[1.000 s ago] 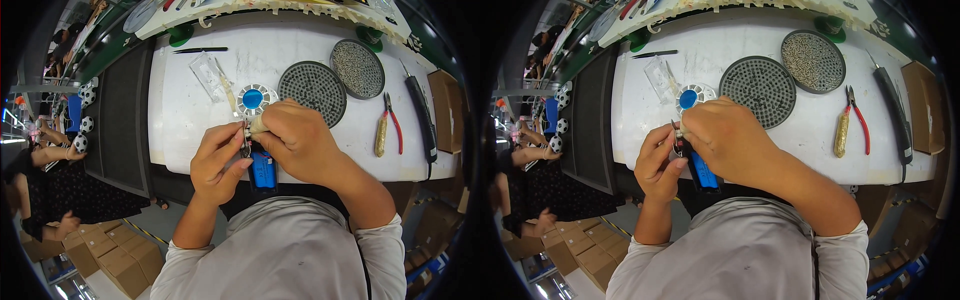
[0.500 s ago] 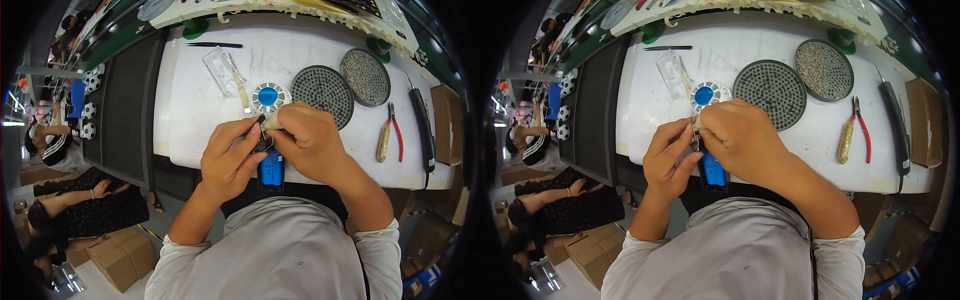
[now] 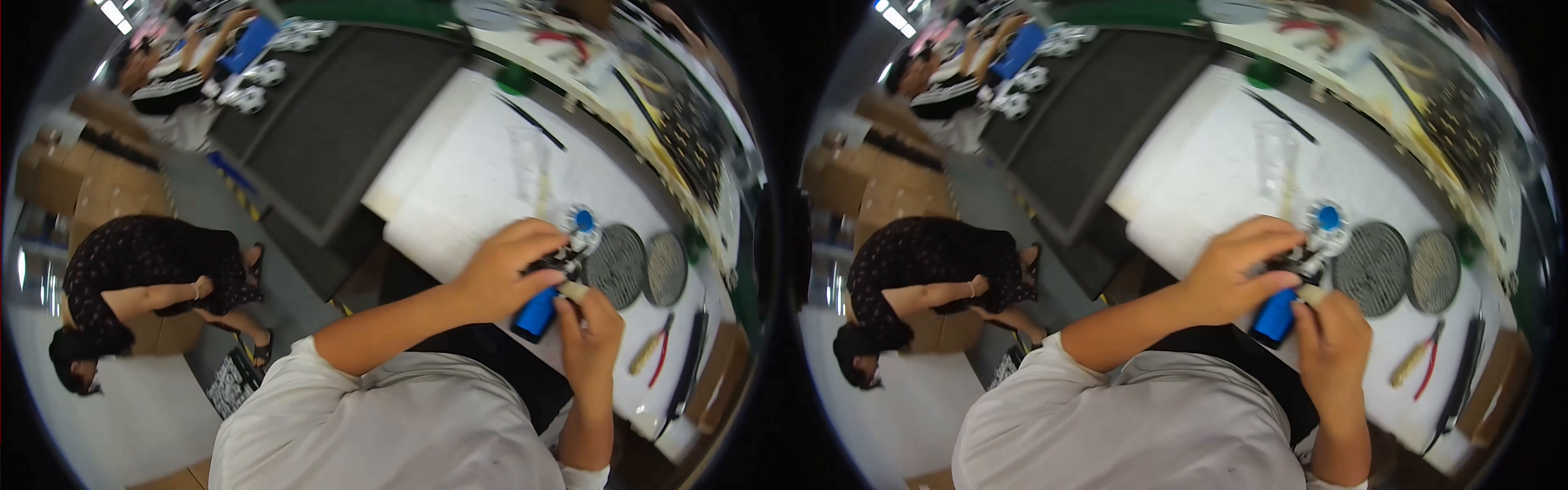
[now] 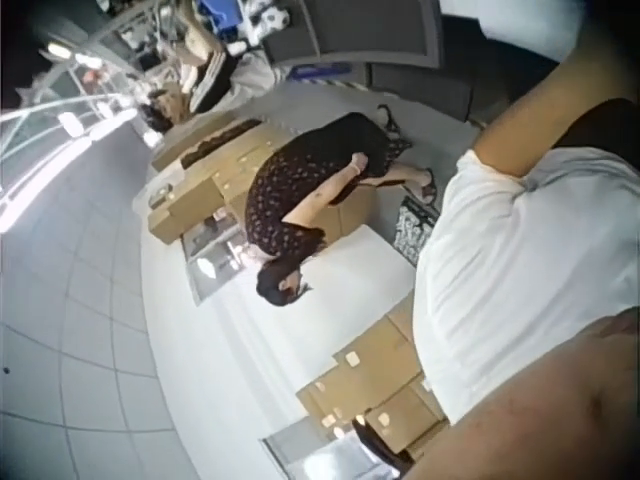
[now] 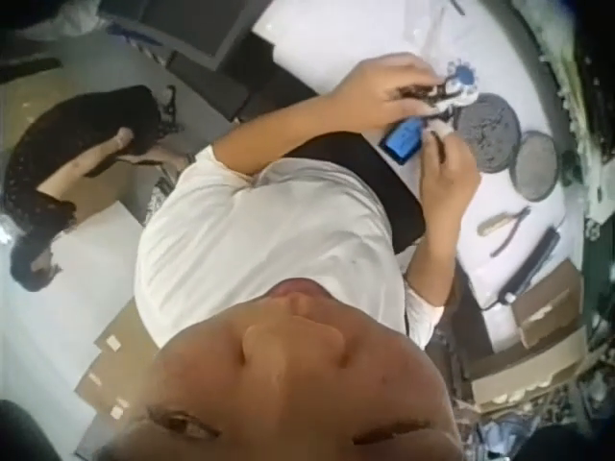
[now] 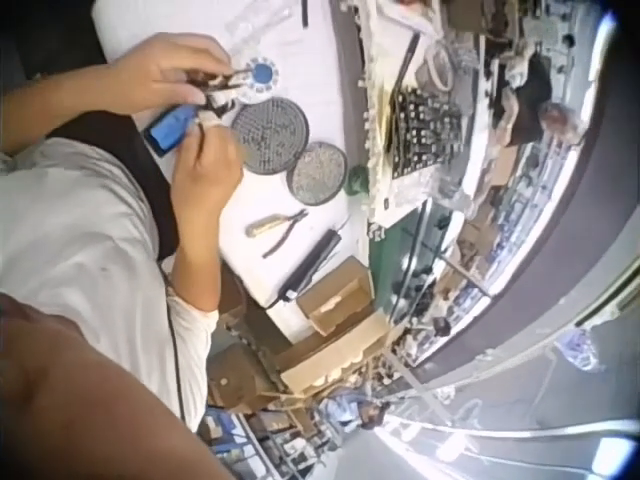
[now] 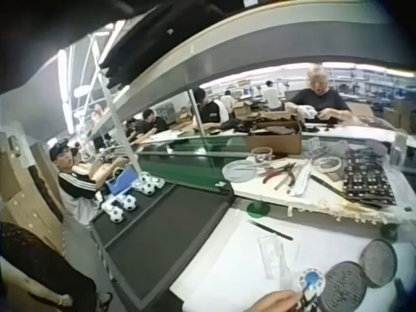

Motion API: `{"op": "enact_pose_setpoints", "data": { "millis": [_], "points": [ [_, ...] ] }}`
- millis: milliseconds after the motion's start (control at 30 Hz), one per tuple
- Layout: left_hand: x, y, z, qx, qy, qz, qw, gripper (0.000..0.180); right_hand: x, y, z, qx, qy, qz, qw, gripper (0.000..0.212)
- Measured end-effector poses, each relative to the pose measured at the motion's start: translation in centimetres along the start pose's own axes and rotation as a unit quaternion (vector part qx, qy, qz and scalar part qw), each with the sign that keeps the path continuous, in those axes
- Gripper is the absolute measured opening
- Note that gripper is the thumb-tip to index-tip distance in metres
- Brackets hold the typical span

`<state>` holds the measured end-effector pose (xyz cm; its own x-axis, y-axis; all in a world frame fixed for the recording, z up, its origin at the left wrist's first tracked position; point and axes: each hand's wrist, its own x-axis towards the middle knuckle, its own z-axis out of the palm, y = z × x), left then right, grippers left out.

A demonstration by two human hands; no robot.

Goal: Assembling the components of a soccer-ball themed handheld electronic device on a production line.

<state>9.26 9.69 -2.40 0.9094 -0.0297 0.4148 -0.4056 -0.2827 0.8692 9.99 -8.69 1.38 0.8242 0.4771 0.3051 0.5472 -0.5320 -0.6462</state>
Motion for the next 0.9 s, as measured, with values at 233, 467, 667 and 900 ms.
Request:
{"op": "enact_pose_setpoints", "data": {
  "millis": [233, 467, 667, 900],
  "points": [
    [0.6, -0.6, -3.8, -0.102, -0.024, -0.067, 0.992, 0.039, 3.7, -2.7, 2.7, 0.0, 0.018, 0.056, 0.998, 0.007],
    [-0.9, -0.1, -3.2, -0.233, -0.007, -0.171, 0.957, 0.036, 3.8, -1.7, 2.4, -0.147, 0.001, -0.088, 0.985, 0.013],
    [-1.1, -1.1, -3.1, -0.271, -0.028, -0.189, 0.943, 0.038, 3.3, -1.1, 2.3, -0.132, 0.046, -0.074, 0.987, 0.014],
    [-1.1, -0.3, -2.5, -0.272, -0.021, -0.172, 0.947, 0.037, 2.9, 0.3, 2.6, -0.087, 0.085, -0.085, 0.989, 0.014]
  ]
}}
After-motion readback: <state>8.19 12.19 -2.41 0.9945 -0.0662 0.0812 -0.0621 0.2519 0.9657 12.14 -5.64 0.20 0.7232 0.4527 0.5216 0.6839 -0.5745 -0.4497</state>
